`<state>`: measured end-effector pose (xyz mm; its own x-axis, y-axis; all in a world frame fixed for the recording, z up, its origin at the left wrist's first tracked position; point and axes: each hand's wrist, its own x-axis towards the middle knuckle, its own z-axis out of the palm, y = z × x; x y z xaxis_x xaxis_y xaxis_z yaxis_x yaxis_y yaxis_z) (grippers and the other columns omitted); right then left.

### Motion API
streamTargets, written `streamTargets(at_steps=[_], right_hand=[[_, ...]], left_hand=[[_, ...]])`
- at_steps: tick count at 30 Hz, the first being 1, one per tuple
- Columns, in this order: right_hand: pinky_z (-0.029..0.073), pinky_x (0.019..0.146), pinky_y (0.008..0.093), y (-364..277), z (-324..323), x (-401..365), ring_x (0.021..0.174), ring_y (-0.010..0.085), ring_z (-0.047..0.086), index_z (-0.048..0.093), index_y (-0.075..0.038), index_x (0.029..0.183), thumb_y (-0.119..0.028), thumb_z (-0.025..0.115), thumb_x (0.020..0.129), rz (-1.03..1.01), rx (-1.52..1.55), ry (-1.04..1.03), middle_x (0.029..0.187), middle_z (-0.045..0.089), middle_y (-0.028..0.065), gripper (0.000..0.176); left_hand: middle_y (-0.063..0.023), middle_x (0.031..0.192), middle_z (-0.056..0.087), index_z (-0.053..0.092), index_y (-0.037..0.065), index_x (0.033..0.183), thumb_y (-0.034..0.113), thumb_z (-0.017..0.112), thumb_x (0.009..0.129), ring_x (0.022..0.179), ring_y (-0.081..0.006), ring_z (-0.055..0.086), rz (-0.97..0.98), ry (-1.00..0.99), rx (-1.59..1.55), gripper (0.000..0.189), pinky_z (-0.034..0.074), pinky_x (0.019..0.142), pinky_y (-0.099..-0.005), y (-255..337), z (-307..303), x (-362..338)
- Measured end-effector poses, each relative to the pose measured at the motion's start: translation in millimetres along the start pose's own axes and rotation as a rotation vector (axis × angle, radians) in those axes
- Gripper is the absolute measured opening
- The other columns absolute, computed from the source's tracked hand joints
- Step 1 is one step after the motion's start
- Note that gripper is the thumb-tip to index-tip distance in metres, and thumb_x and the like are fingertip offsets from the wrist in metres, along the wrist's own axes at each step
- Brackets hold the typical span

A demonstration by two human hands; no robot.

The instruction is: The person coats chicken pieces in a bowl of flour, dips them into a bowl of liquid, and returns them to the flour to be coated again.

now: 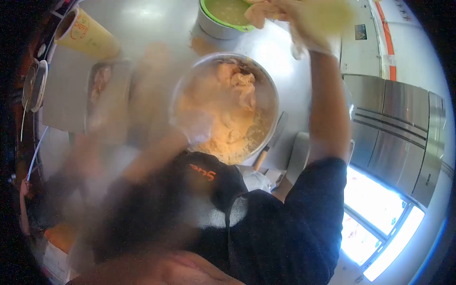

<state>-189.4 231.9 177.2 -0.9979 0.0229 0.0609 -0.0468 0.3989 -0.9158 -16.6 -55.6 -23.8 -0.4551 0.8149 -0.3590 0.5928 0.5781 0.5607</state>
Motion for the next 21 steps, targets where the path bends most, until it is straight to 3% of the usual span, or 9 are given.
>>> streamTargets(at_steps=[1,3,6,8,12,15,18,20,21], right_hand=[[0.048,0.066,0.0226,9,17,22,0.079,0.0111,0.062,0.071,0.003,0.102,-0.016,0.068,0.088,0.025,-0.068,-0.101,0.09,0.07,0.0081,0.023],[0.052,0.071,0.0265,26,48,49,0.081,0.0108,0.064,0.073,0.0,0.095,-0.019,0.067,0.088,0.075,-0.207,-0.073,0.086,0.071,0.0052,0.021],[0.055,0.078,0.0338,75,78,95,0.082,0.0176,0.069,0.074,-0.001,0.096,-0.029,0.064,0.09,0.064,-0.374,-0.035,0.088,0.074,0.0097,0.03],[0.055,0.081,0.039,81,95,112,0.085,0.0269,0.071,0.075,-0.007,0.098,-0.034,0.062,0.09,-0.221,-1.348,-0.282,0.095,0.074,0.0155,0.031],[0.052,0.086,0.0431,133,115,134,0.096,0.0358,0.069,0.075,-0.014,0.104,-0.037,0.05,0.092,-0.255,-1.484,-0.38,0.102,0.072,0.0186,0.036],[0.057,0.083,0.045,150,127,134,0.093,0.0345,0.07,0.075,-0.021,0.101,-0.031,0.06,0.085,-0.201,-1.514,-0.301,0.105,0.073,0.0113,0.024],[0.057,0.083,0.0452,124,126,122,0.093,0.0351,0.07,0.075,-0.017,0.101,-0.03,0.06,0.085,-0.133,-1.482,-0.377,0.106,0.072,0.0142,0.026],[0.053,0.074,0.0467,144,109,132,0.086,0.0346,0.069,0.072,-0.016,0.091,-0.03,0.059,0.086,-0.394,-1.54,-0.368,0.091,0.071,0.0148,0.02],[0.053,0.073,0.0456,158,92,143,0.083,0.0324,0.069,0.072,-0.013,0.09,-0.028,0.06,0.088,-0.392,-1.363,-0.268,0.089,0.071,0.0142,0.019]], left_hand=[[-0.0192,0.087,0.072,0.076,0.005,0.084,0.021,0.06,0.078,0.083,-0.0352,0.072,-0.013,0.007,-0.008,0.023,0.057,0.074,-0.047,-3,11,4],[-0.0191,0.087,0.072,0.076,0.005,0.084,0.021,0.06,0.077,0.083,-0.0354,0.072,-0.035,0.023,-0.01,0.023,0.057,0.074,-0.0472,-1,10,5],[-0.0189,0.086,0.072,0.076,0.005,0.083,0.021,0.061,0.076,0.082,-0.0356,0.072,0.017,0.027,-0.009,0.023,0.057,0.072,-0.0475,2,-1,0],[-0.0187,0.085,0.072,0.076,0.005,0.083,0.021,0.061,0.075,0.081,-0.0356,0.072,0.022,0.016,-0.057,0.023,0.057,0.071,-0.0475,1,-3,-1],[-0.0162,0.077,0.071,0.073,0.006,0.077,0.021,0.062,0.071,0.072,-0.0339,0.07,0.098,0.142,-0.078,0.02,0.054,0.064,-0.0482,-6,6,0],[-0.0159,0.078,0.071,0.074,0.005,0.078,0.021,0.061,0.072,0.073,-0.0336,0.07,0.083,0.086,-0.113,0.021,0.055,0.065,-0.0478,-3,-1,-2],[-0.0163,0.079,0.072,0.074,0.005,0.078,0.022,0.062,0.072,0.074,-0.0332,0.071,0.064,0.042,-0.115,0.021,0.055,0.065,-0.0467,-4,2,1],[-0.0182,0.087,0.073,0.076,0.004,0.088,0.021,0.06,0.079,0.086,-0.0335,0.072,0.008,-0.017,-0.139,0.025,0.057,0.076,-0.0452,-2,-2,-1],[-0.0182,0.087,0.073,0.076,0.004,0.088,0.021,0.06,0.079,0.086,-0.0335,0.072,-0.02,-0.016,-0.159,0.025,0.057,0.076,-0.0452,-1,0,0]])
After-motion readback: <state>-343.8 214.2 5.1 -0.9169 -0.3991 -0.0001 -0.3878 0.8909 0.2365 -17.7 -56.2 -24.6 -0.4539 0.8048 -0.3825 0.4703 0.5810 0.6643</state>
